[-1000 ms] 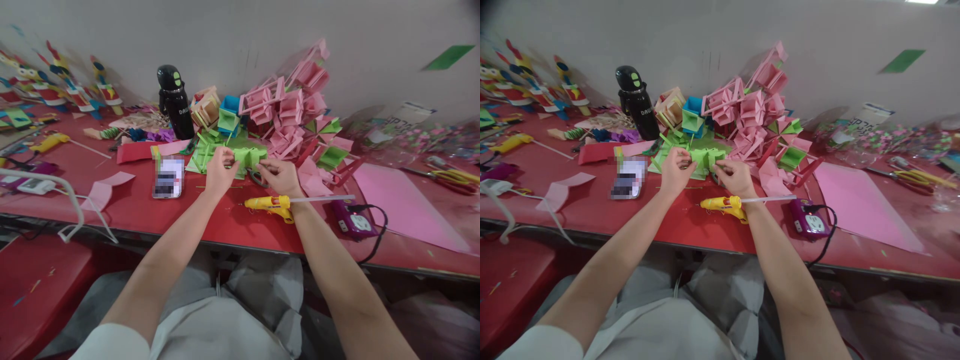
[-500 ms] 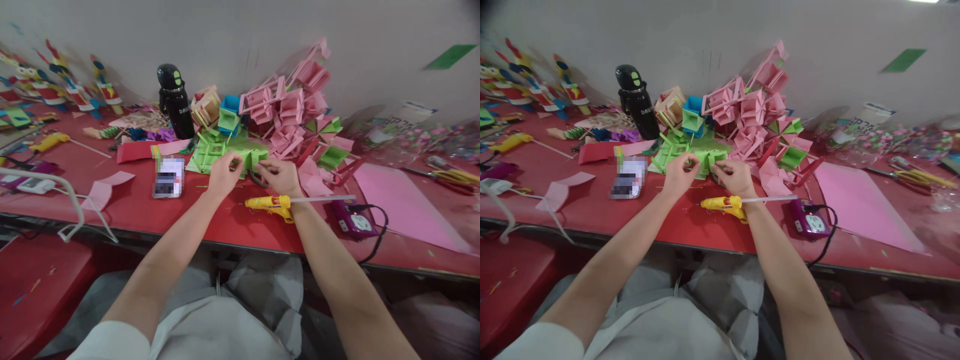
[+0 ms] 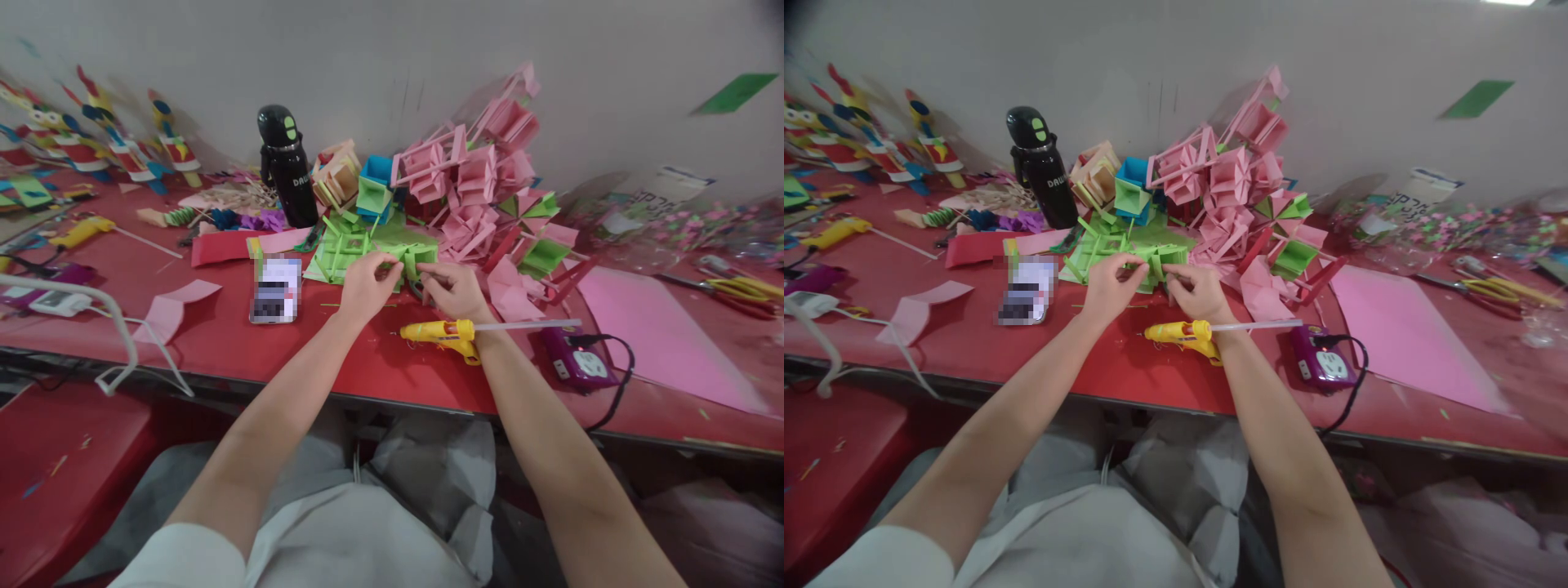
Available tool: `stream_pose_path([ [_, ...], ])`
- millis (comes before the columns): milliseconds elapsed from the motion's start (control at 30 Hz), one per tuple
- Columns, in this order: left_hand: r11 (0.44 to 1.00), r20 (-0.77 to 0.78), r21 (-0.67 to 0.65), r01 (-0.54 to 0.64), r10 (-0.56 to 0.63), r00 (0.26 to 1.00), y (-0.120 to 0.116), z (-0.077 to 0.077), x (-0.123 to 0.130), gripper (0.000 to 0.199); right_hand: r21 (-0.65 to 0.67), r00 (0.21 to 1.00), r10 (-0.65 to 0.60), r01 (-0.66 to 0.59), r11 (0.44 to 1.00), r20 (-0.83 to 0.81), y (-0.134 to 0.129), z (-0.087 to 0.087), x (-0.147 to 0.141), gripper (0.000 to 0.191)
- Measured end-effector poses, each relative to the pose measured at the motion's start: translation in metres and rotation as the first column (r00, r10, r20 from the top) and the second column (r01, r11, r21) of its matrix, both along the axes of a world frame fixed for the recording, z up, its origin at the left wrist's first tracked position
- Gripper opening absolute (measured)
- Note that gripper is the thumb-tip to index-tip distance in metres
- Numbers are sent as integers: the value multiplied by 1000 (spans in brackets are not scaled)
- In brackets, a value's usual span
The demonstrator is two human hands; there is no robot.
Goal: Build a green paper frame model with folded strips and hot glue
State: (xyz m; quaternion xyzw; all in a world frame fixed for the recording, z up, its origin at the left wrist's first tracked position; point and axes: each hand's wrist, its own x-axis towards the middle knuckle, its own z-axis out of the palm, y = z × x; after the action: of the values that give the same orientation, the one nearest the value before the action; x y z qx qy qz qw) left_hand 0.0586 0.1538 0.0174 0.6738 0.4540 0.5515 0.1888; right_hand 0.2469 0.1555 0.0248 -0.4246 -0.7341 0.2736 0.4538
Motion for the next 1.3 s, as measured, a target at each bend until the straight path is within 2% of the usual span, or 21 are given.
stream_pose_path([
  [133,1000,38,-18,13,-13,999,-1,0,1,8,-44,999,36,-35,998,18,1,-3,2,39],
  [300,1000,14,-3,8,-8,1000,2,-3,1,10,-99,996,93,-91,991,15,2,-4,2,46],
  [467,996,-48,92,10,-5,999,3,-3,-2,1,-147,991,135,-132,980,13,2,-3,3,49],
  [567,992,-113,124,-5,19,993,3,-3,-3,5,-168,990,143,-139,976,13,2,-3,3,49],
  [767,993,-176,102,-67,84,981,0,-2,-2,7,-173,991,137,-134,976,7,2,-8,2,51],
  [1067,993,-210,58,-107,117,971,0,0,0,7,-141,984,167,-157,978,59,5,-11,5,49],
  [1300,994,-200,62,-87,98,975,-1,0,0,1,-123,983,167,-157,980,73,5,-12,4,47],
])
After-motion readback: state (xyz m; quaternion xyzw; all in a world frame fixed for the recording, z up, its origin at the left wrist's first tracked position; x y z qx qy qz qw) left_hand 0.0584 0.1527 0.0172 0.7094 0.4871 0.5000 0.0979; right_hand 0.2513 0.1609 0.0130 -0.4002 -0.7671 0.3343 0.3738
